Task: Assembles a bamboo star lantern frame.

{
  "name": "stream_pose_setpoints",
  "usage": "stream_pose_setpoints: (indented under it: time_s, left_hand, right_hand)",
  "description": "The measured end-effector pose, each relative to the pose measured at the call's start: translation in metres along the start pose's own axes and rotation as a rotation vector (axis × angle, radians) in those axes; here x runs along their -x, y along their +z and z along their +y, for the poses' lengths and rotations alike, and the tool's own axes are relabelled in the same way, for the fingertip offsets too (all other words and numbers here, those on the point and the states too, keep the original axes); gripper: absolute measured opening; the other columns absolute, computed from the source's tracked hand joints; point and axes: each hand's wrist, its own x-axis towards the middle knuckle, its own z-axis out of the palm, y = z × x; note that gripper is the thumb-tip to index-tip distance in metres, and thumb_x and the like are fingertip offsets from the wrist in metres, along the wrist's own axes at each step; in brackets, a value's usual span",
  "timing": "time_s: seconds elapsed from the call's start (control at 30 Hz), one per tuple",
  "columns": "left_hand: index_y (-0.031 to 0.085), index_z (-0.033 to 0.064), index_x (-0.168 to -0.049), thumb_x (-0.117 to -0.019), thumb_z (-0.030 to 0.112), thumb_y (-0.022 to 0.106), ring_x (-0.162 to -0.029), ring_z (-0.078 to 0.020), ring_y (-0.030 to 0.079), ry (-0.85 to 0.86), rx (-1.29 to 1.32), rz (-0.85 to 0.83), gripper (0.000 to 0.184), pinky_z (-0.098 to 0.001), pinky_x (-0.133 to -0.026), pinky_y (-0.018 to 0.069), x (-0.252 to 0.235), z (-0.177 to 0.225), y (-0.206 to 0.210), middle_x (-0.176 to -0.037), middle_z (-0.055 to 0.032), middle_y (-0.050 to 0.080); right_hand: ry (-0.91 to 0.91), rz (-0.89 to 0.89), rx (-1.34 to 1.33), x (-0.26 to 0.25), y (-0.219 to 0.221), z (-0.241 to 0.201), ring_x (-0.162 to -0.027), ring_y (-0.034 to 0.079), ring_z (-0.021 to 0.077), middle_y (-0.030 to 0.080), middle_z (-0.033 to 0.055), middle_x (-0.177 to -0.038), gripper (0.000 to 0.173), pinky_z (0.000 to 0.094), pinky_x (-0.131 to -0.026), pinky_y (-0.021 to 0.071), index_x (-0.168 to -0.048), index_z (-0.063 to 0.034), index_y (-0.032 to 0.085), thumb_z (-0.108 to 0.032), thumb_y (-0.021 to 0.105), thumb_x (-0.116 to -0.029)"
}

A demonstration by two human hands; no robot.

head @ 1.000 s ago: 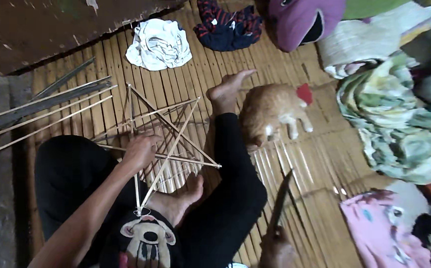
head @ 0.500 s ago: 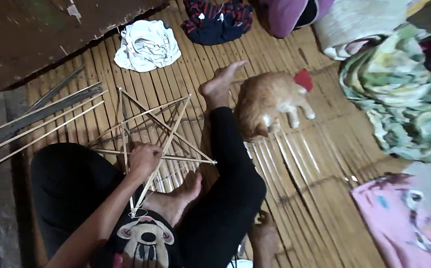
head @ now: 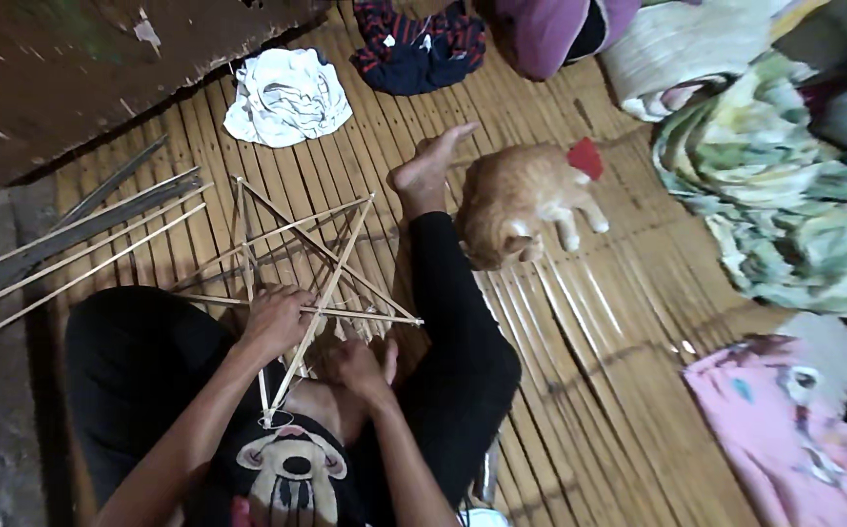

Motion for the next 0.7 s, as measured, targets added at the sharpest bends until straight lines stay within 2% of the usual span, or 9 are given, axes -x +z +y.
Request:
stream_pose_setpoints:
  time_s: [0.13,0.17,0.23,0.3,0.37,0.43,0.5,0.57,0.7]
  left_hand:
    - [0.074,0.0106,-0.124,-0.1014,0.004,0.055,-0.125,-0.0329,0.061,0.064,-0.057,-0.031,0.030,-0.0544,-0.114,0.0369,0.001,-0.002,-0.013,-0.124,-0.0130,0.071]
    - [0.074,0.0096,-0.121,-0.1017,0.003,0.055,-0.122,-0.0337,0.063,0.070,-0.028,-0.020,0.029,-0.0557,-0.111,0.0391,0.001,-0.002,-0.015,-0.121,-0.0132,0.072]
    - [0.075,0.0093,-0.120,-0.1025,0.004,0.054,-0.121,-0.0343,0.063,0.064,0.015,-0.021,0.028,-0.0575,-0.109,0.0403,0.000,-0.002,-0.017,-0.120,-0.0132,0.072]
    - [0.075,0.0094,-0.120,-0.1029,0.005,0.054,-0.120,-0.0351,0.063,0.055,0.004,-0.018,0.027,-0.0577,-0.108,0.0420,0.000,-0.004,-0.018,-0.120,-0.0140,0.072]
    - [0.074,0.0101,-0.121,-0.1036,0.005,0.052,-0.120,-0.0350,0.063,0.042,-0.015,-0.018,0.029,-0.0563,-0.109,0.0418,0.002,-0.007,-0.018,-0.120,-0.0142,0.072]
    - [0.074,0.0113,-0.123,-0.1035,0.005,0.052,-0.121,-0.0343,0.063,0.034,-0.027,-0.021,0.030,-0.0554,-0.110,0.0414,0.002,-0.010,-0.016,-0.121,-0.0136,0.072]
    - [0.074,0.0125,-0.123,-0.1033,0.005,0.052,-0.122,-0.0340,0.063,0.032,-0.046,-0.021,0.031,-0.0552,-0.112,0.0397,0.002,-0.012,-0.013,-0.121,-0.0130,0.072]
    - [0.074,0.0116,-0.121,-0.1028,0.004,0.052,-0.120,-0.0345,0.063,0.054,-0.067,-0.013,0.030,-0.0550,-0.110,0.0405,0.001,-0.012,-0.011,-0.119,-0.0133,0.072]
    - [0.075,0.0094,-0.119,-0.1030,0.004,0.052,-0.118,-0.0348,0.065,0.088,-0.099,-0.006,0.028,-0.0531,-0.109,0.0435,-0.001,-0.012,-0.008,-0.116,-0.0147,0.073]
  right_hand:
    - [-0.033,0.086,-0.229,-0.031,0.023,-0.009,-0.084,0.069,0.0256,0.066,0.0226,-0.123,0.071,0.0420,-0.076,0.0568,-0.164,-0.0118,0.015,-0.006,0.053,-0.1047]
    - [-0.061,0.075,-0.276,-0.035,0.024,-0.009,-0.079,0.066,0.0208,0.066,0.0203,-0.121,0.064,0.0370,-0.071,0.0558,-0.161,-0.0075,0.025,-0.004,0.053,-0.1040]
    - [-0.087,0.042,-0.332,-0.038,0.024,-0.009,-0.064,0.058,0.0102,0.064,0.0115,-0.096,0.032,0.0268,-0.059,0.0510,-0.135,0.0049,0.052,-0.005,0.051,-0.1050]
    - [-0.077,0.032,-0.151,-0.028,0.016,-0.010,-0.069,0.060,0.0115,0.066,0.0090,-0.087,0.028,0.0292,-0.067,0.0521,-0.113,0.0056,0.066,-0.015,0.048,-0.1091]
    - [-0.063,0.059,0.128,0.002,-0.001,-0.013,-0.090,0.067,0.0277,0.070,0.0181,-0.095,0.035,0.0476,-0.089,0.0527,-0.109,0.0045,0.070,-0.022,0.048,-0.1095]
    - [-0.081,0.119,0.285,0.049,-0.023,-0.010,-0.092,0.069,0.0353,0.071,0.0209,-0.093,0.036,0.0571,-0.094,0.0502,-0.106,0.0038,0.072,-0.026,0.052,-0.1076]
    - [-0.114,0.185,0.293,0.104,-0.051,0.006,-0.074,0.068,0.0249,0.069,0.0117,-0.080,0.031,0.0484,-0.073,0.0566,-0.099,-0.0010,0.074,-0.026,0.056,-0.1042]
    - [-0.154,0.269,0.184,0.160,-0.082,0.030,-0.060,0.058,0.0077,0.063,0.0016,-0.069,0.027,0.0304,-0.060,0.0511,-0.087,0.0004,0.070,-0.018,0.056,-0.1008]
    - [-0.014,0.497,0.157,0.235,-0.134,0.046,-0.062,0.054,-0.0061,0.059,-0.0013,-0.069,0.026,0.0140,-0.062,0.0481,-0.084,0.0125,0.060,-0.004,0.048,-0.1006]
